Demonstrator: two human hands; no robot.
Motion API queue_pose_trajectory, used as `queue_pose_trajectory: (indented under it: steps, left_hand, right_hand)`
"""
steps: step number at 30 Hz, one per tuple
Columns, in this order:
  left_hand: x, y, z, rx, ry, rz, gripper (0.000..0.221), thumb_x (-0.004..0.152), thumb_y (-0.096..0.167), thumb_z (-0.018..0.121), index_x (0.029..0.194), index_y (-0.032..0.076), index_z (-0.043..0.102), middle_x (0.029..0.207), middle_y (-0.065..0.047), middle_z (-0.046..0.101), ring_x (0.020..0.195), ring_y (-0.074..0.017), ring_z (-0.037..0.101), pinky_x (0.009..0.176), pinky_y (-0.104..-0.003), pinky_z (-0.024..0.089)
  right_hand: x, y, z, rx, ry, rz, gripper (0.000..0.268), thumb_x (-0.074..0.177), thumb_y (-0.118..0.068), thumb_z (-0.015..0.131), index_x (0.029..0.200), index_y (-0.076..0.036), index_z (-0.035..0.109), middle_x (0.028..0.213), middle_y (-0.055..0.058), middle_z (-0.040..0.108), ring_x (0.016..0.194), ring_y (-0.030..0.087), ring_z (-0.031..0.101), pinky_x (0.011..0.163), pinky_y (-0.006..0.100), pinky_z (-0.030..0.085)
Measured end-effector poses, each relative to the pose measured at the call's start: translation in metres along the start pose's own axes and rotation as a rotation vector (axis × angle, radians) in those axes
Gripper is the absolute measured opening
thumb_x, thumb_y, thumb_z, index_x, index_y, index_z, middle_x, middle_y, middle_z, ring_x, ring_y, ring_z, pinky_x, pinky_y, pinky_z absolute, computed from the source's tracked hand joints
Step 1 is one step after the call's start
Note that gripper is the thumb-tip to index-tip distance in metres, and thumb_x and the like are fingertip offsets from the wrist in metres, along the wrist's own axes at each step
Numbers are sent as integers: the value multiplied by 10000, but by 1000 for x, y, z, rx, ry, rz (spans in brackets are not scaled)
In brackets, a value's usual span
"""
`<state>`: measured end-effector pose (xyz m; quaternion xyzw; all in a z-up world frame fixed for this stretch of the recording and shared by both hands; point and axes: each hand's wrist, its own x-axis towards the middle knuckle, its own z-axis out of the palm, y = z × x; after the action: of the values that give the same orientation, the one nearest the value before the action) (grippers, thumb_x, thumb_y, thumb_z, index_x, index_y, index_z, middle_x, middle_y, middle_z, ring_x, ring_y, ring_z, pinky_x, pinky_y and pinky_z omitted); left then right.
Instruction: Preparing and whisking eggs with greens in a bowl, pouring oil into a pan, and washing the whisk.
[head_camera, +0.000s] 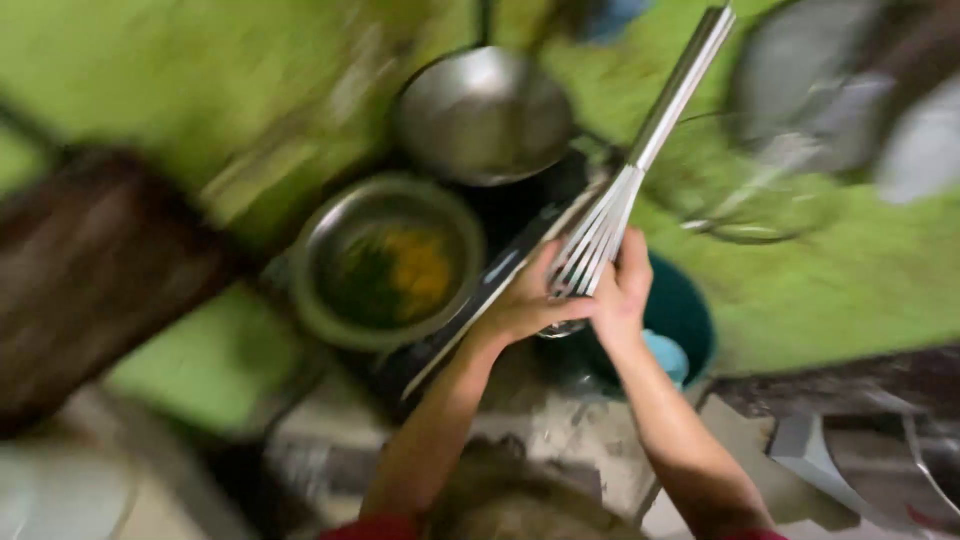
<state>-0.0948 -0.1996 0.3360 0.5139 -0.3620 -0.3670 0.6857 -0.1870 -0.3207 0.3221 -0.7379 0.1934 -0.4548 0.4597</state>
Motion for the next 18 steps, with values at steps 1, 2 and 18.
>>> queue_pose_trajectory:
  steps: [1,2,18]
  left_hand:
    - [-26,1,-8,-4,56,-15,1144,606,288,988,1535,2,385,1545,-303,346,1453,-480,356,1140,-586,406]
    - [-39,6,-15,-73,7,-23,1149,613,277,980,1543,-5,367,1347,-245,457,1262,-393,475,1024,-509,480]
    - [-141,-48,-231,144,-580,927,837,1075,662,209,1540,-3,412,1533,-354,367,1428,-588,289,1143,-705,198]
  right_hand:
    - [-16,-5,-1,20,-52,18,150,968,-188,585,1072,-83,611,872,124,541,811,224,522,757,390,438]
    - [-20,-7,-4,-71,-298,-83,260,912,-136,648,1157,-50,621,972,173,578,925,345,574,813,468,470]
    - [14,50,-19,-1002,-754,-1134,133,962,-178,524,961,-243,640,828,14,593,844,241,612,874,453,495]
